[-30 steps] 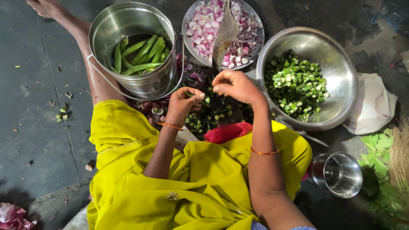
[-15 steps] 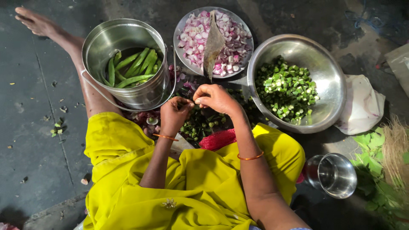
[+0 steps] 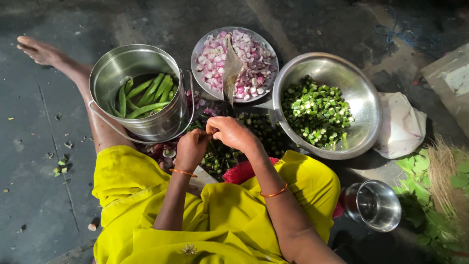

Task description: The person sits on the floor and trims the stem ends off okra pods by hand, dropping the trimmed pods into a steel bucket while discarding the tips. Chopped okra pieces and sliced onions sit in bowls beside them, and they occasionally use a knife resting on a plate to cut the okra.

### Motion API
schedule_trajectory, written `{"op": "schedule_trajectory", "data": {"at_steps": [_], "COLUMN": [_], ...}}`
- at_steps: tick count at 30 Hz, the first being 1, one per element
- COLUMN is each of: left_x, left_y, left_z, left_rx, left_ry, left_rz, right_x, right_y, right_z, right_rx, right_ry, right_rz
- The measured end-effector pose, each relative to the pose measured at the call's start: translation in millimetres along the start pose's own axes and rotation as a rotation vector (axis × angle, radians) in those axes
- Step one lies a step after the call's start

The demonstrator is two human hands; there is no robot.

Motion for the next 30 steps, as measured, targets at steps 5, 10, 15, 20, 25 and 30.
{"op": "schedule_trajectory", "data": {"at_steps": [5, 10, 15, 20, 25, 30], "left_x": [15.2, 5.0, -5.3, 19.6, 37.3, 41.2], "left_y": [24.2, 24.3, 28.1, 57.2, 66.6, 61.7], "left_z": [-4.8, -6.3, -11.7, -36.0, -49.8, -54.8], "left_rx": [-0.203, -0.292, -0.364, -0.663, -0.734, -0.765], "left_ry": [0.148, 0.077, -0.048, -0.202, -0.252, -0.326], "left_rz": [-0.036, -0.201, -0.281, -0.902, -1.305, -1.563], "right_x": [3.1, 0.1, 4.7, 8.4, 18.0, 37.3], "right_y": [16.6, 29.5, 33.1, 37.5, 6.7, -21.9], "right_z": [-6.1, -7.7, -12.1, -14.9, -7.0, -4.2], "right_rx": [-0.101, -0.118, -0.055, -0.108, -0.017, -0.030], "right_ry": [-0.034, -0.079, -0.109, -0.231, -0.328, -0.337], "right_rz": [-0.094, -0.170, -0.229, -0.137, 0.099, 0.351]}}
Point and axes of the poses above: each hand's wrist, its own z-axis towards the middle knuckle, its own x-axis out of the palm, y = z × x, the point moved 10 cm from there along z, towards the middle knuckle, and after that the axes turned 9 degrees about x, right-handed, at the moved point
